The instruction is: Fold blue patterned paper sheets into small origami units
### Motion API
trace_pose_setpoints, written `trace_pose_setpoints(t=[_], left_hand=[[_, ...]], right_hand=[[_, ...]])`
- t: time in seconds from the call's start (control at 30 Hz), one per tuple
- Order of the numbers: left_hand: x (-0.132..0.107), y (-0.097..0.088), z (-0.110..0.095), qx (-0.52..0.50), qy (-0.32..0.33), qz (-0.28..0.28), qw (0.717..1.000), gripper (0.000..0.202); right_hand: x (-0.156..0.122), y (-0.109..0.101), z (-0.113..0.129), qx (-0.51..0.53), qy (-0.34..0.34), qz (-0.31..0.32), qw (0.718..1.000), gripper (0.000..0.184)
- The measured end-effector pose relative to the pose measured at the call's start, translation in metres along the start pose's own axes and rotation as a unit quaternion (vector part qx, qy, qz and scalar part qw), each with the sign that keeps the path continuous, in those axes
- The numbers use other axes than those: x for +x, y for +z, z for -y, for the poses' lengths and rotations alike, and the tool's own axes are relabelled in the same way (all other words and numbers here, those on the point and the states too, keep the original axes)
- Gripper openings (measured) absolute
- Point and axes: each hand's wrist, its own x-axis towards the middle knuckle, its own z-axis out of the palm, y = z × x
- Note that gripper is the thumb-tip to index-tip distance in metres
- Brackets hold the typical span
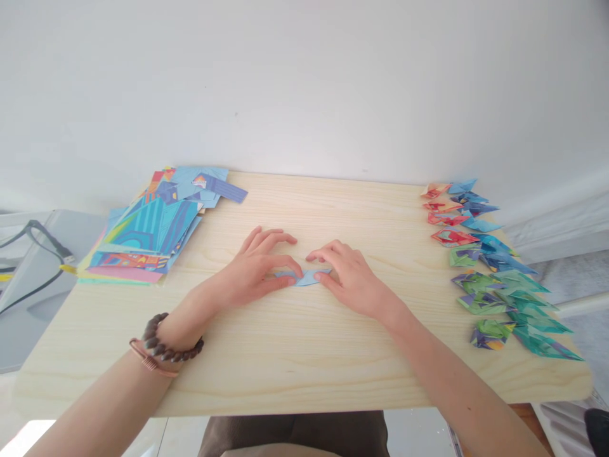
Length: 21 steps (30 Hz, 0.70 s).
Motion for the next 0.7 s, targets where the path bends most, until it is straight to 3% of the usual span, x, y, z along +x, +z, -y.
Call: trace_pose_setpoints(t=[0.27, 0.43, 0.6, 0.7], left_hand=[[-0.004, -0.005, 0.004, -0.007, 0.022, -0.001, 1.0, 0.032], [-0.004, -0.001, 0.008, -0.031, 0.05, -0.025, 0.998, 0.02], [-0.001, 0.002, 0.006, -0.104, 0.104, -0.057, 0.987, 0.015], [-0.001, 0.001, 0.001, -0.112, 0.098, -0.076, 0.986, 0.013]], right_hand=[[-0.003, 0.003, -0.009, 0.021, -0.047, -0.029, 0.998, 0.02], [-0.006, 0.005, -0.01, 0.018, -0.088, -0.035, 0.995, 0.017], [-0.005, 0.008, -0.012, 0.082, -0.128, -0.055, 0.987, 0.015], [-0.005, 0.01, -0.011, 0.087, -0.138, -0.073, 0.984, 0.017]])
